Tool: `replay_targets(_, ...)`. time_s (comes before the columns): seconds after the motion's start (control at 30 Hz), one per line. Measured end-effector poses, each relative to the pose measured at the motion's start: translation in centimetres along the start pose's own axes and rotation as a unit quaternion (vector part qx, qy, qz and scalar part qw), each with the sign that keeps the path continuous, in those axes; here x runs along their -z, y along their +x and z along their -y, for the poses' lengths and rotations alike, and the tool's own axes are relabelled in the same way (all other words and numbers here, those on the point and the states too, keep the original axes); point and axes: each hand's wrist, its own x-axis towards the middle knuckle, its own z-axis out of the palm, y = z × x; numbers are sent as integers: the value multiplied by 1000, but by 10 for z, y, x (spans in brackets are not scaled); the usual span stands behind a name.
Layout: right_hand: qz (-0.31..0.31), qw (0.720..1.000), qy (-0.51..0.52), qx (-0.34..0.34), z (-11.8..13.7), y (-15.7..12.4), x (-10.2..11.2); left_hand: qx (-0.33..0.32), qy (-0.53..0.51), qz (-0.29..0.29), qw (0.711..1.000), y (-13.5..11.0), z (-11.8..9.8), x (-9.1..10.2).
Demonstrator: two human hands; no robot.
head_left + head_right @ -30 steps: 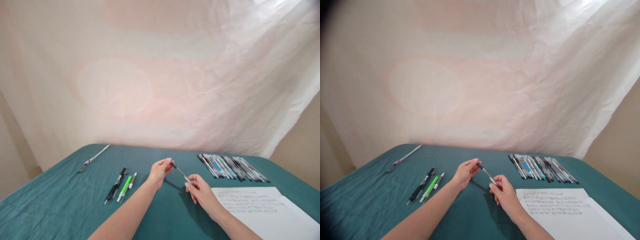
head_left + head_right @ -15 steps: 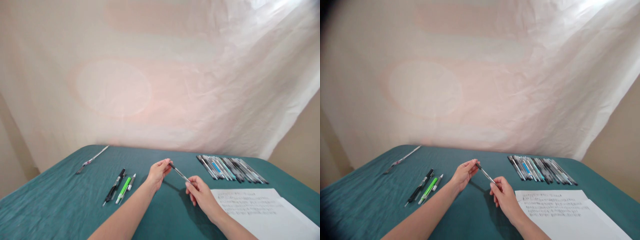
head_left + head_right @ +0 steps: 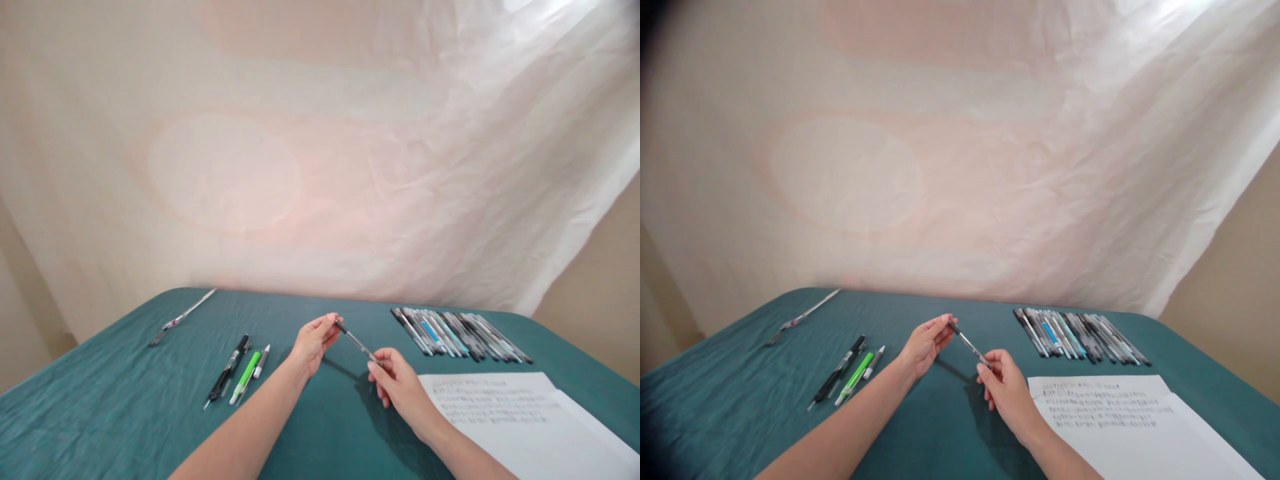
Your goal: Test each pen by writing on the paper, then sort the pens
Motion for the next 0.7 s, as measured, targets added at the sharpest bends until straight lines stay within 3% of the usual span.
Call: replay_targets(0.7, 7, 1000, -9, -11, -3, 2, 3, 6, 1, 39, 999, -2, -3, 0)
